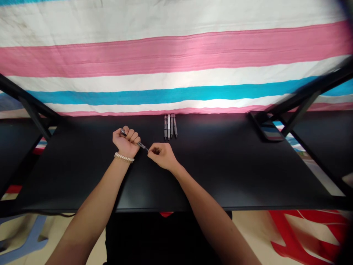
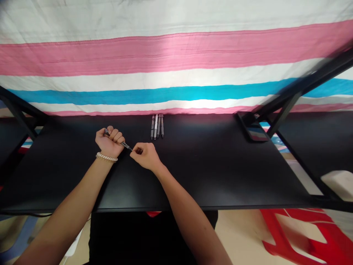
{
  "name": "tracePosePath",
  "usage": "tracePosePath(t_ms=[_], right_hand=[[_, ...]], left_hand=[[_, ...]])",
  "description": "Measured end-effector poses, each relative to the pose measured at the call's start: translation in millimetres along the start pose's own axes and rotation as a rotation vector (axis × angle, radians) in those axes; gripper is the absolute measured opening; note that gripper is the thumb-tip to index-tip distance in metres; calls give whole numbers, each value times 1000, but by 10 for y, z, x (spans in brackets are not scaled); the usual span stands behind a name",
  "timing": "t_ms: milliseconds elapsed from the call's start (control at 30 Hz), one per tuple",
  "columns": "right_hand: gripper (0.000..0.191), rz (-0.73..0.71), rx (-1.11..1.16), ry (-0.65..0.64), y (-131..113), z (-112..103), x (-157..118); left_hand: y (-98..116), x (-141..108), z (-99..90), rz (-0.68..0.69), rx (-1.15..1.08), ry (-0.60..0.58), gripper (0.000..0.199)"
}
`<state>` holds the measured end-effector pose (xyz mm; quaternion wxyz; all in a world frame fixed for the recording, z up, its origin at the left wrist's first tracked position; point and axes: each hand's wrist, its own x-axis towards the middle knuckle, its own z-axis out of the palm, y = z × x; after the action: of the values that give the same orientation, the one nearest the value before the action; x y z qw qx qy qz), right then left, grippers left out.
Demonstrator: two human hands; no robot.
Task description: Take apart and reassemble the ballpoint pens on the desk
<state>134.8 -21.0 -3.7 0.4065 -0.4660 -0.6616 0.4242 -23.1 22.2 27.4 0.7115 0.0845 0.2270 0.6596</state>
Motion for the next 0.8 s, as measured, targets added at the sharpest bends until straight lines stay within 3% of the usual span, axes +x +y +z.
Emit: tracePosePath(t_ms=[333, 800], right_hand=[[10, 16, -93, 55, -26, 33, -13], [12, -54, -122, 18, -35, 1, -10]], left_hand=[[-16, 4, 0, 11, 6, 14, 33], [-34, -2, 9, 11, 6, 45, 33]])
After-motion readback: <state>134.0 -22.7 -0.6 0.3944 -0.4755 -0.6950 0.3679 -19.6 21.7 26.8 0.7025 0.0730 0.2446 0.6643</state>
